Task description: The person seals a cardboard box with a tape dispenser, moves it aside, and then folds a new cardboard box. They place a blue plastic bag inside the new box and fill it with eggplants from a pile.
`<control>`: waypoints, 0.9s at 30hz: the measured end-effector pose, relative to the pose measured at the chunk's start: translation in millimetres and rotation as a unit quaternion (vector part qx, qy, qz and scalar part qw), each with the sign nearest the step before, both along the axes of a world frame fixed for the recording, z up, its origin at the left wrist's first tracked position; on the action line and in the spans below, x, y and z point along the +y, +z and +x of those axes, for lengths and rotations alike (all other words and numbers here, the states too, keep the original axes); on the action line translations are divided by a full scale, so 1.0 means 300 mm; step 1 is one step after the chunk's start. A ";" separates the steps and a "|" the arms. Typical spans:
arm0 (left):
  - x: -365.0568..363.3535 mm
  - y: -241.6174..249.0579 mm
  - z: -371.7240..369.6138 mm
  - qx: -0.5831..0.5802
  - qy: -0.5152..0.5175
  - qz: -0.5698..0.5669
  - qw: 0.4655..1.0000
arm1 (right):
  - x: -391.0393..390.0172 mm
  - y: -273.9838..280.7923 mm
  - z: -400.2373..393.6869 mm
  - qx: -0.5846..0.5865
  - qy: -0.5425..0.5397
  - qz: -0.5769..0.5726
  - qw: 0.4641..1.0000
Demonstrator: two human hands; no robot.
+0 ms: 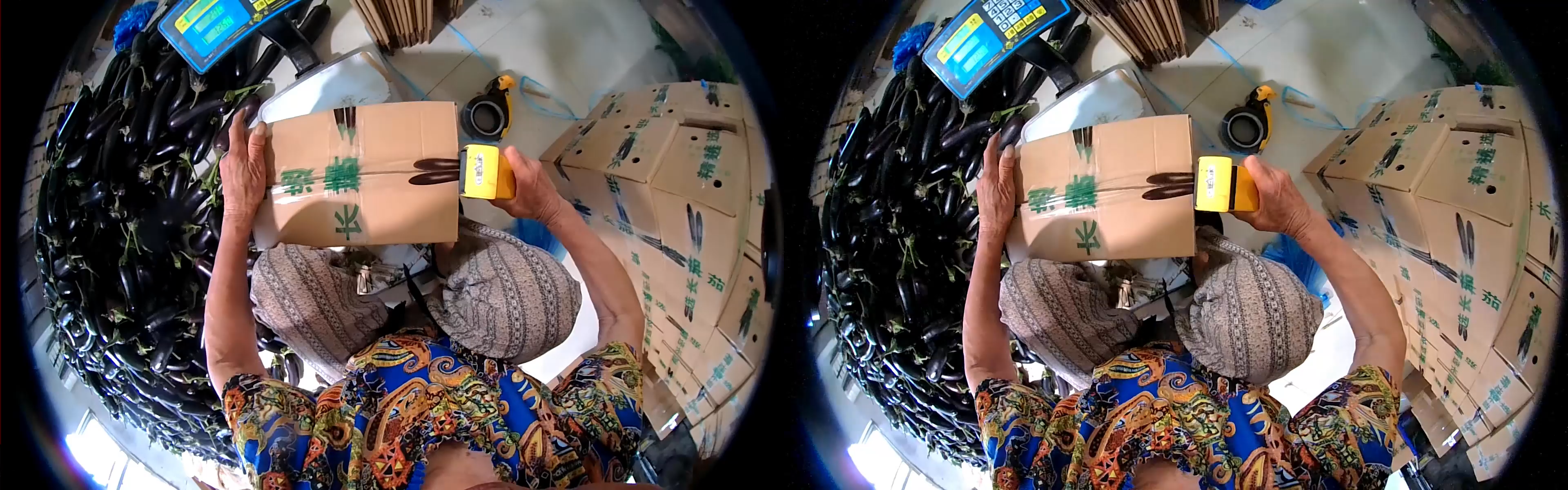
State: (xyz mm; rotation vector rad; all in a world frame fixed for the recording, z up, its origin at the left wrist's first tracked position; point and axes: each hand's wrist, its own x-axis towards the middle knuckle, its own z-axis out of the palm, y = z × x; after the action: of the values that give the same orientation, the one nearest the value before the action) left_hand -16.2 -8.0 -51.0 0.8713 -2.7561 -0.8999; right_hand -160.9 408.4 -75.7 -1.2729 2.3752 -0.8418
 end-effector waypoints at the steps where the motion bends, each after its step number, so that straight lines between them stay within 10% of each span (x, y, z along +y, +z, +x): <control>1: -0.004 -0.006 0.007 0.005 0.000 -0.009 1.000 | -0.001 -0.029 0.007 -0.023 -0.008 -0.018 1.000; 10: -0.012 -0.004 0.000 -0.022 0.013 -0.001 1.000 | 0.012 -0.188 0.014 -0.060 -0.023 -0.070 0.995; 20: -0.005 0.006 -0.005 -0.038 0.030 0.012 0.999 | 0.356 -0.353 0.004 -0.025 -0.083 0.149 0.985; 27: -0.007 -0.005 -0.005 -0.003 0.013 0.007 1.000 | 0.115 -0.175 0.021 0.038 -0.080 0.304 0.948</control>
State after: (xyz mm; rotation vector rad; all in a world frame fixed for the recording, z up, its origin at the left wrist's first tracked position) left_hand -17.7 -10.0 -52.7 0.9119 -2.7395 -0.9152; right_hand -154.5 442.8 -128.2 -0.8759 2.5289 -0.0602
